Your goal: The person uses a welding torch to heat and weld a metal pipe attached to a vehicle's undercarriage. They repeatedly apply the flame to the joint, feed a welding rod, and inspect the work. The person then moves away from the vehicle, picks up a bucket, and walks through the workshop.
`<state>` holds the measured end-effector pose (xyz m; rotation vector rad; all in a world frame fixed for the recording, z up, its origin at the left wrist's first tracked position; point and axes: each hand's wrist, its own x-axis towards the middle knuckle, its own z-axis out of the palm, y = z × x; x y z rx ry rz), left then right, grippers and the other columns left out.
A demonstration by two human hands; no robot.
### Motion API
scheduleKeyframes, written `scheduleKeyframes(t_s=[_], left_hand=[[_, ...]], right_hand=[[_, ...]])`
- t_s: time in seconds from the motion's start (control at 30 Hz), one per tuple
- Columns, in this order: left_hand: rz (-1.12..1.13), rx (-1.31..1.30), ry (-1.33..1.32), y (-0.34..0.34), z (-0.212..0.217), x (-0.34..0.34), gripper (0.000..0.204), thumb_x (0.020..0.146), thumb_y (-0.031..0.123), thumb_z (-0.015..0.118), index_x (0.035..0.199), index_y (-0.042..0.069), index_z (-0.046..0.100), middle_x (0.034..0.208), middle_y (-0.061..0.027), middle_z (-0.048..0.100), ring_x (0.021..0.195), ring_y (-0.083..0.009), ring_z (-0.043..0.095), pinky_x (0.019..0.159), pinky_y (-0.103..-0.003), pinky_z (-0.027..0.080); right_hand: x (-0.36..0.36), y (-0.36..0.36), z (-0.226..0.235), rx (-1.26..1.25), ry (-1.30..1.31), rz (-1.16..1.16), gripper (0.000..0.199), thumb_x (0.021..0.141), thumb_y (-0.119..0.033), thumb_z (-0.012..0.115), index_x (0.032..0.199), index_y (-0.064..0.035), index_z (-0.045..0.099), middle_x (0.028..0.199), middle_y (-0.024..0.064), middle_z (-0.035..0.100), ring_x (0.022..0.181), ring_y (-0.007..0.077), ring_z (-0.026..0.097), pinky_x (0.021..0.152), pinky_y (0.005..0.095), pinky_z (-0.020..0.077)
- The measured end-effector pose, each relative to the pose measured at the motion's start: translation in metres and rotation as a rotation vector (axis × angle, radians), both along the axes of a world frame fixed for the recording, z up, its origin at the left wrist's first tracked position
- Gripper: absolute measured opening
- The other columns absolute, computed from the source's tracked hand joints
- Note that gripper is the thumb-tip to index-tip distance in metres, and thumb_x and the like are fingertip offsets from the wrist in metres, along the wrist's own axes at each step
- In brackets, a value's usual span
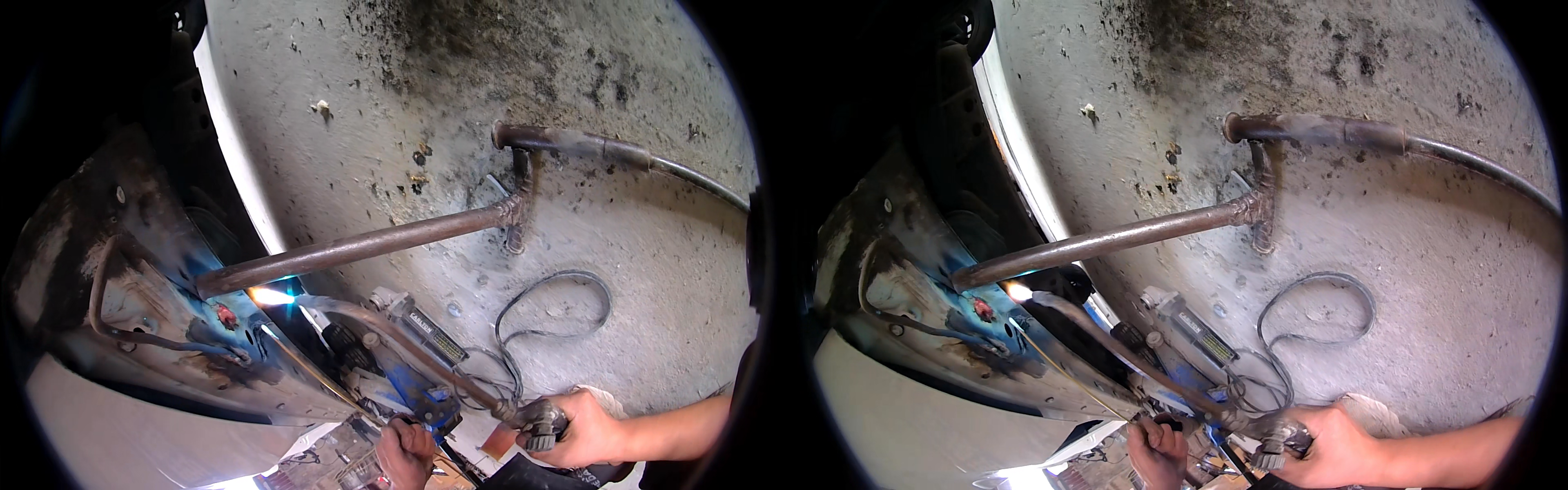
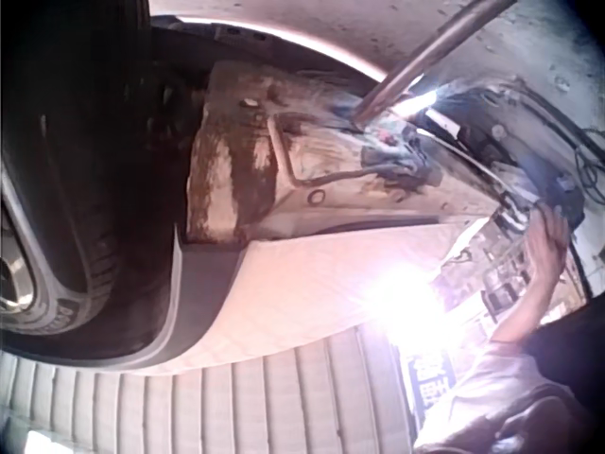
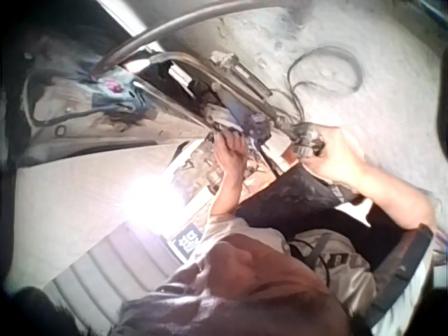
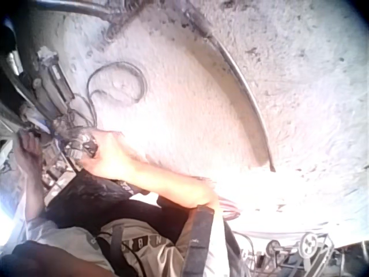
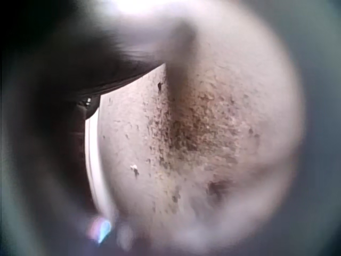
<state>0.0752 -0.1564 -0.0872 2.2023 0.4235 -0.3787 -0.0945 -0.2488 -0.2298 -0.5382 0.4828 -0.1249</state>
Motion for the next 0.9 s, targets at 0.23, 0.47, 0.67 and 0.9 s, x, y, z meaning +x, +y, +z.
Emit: scheduleKeyframes(t_s=[0.23,0.47,0.67,0.9], left_hand=[[-0.355,-0.285,0.229,0.006,0.001,0.018,0.031,0.091,0.036,0.047,0.071,0.013,0.047,0.055,0.0008,0.039,0.048,-0.0144,0.039,0.047,-0.029,0.032],[-0.374,-0.041,0.033,-0.022,-0.005,0.004,0.041,0.092,0.045,0.04,0.066,0.015,0.033,0.048,0.0057,0.018,0.039,-0.0081,0.014,0.038,-0.027,0.013],[-0.427,-0.068,0.044,-0.027,-0.004,0.004,0.039,0.094,0.042,0.038,0.068,0.013,0.033,0.048,0.0047,0.017,0.039,-0.0081,0.013,0.038,-0.027,0.013],[-0.437,-0.077,0.026,-0.027,-0.006,0.006,0.039,0.095,0.041,0.038,0.069,0.013,0.031,0.05,0.004,0.017,0.04,-0.0081,0.011,0.039,-0.027,0.013]], right_hand=[[0.018,-0.02,0.013,-0.027,-0.063,-0.031,0.023,0.07,-0.018,0.078,0.085,-0.0045,0.066,0.064,0.0038,0.064,0.055,0.0071,0.056,0.054,0.0247,0.0488],[0.035,-0.026,0.022,-0.083,-0.095,0.012,0.028,0.071,-0.021,0.078,0.089,-0.0034,0.066,0.063,0.0054,0.064,0.052,0.0081,0.056,0.052,0.0254,0.0487],[0.039,-0.011,0.016,-0.067,-0.114,-0.046,0.026,0.069,-0.017,0.078,0.088,-0.0033,0.066,0.062,0.005,0.064,0.052,0.0077,0.056,0.052,0.0257,0.0482],[0.04,-0.012,0.013,-0.066,-0.106,0.047,0.026,0.067,-0.016,0.079,0.087,-0.0038,0.066,0.063,0.0045,0.064,0.053,0.0069,0.054,0.052,0.0257,0.0478]])
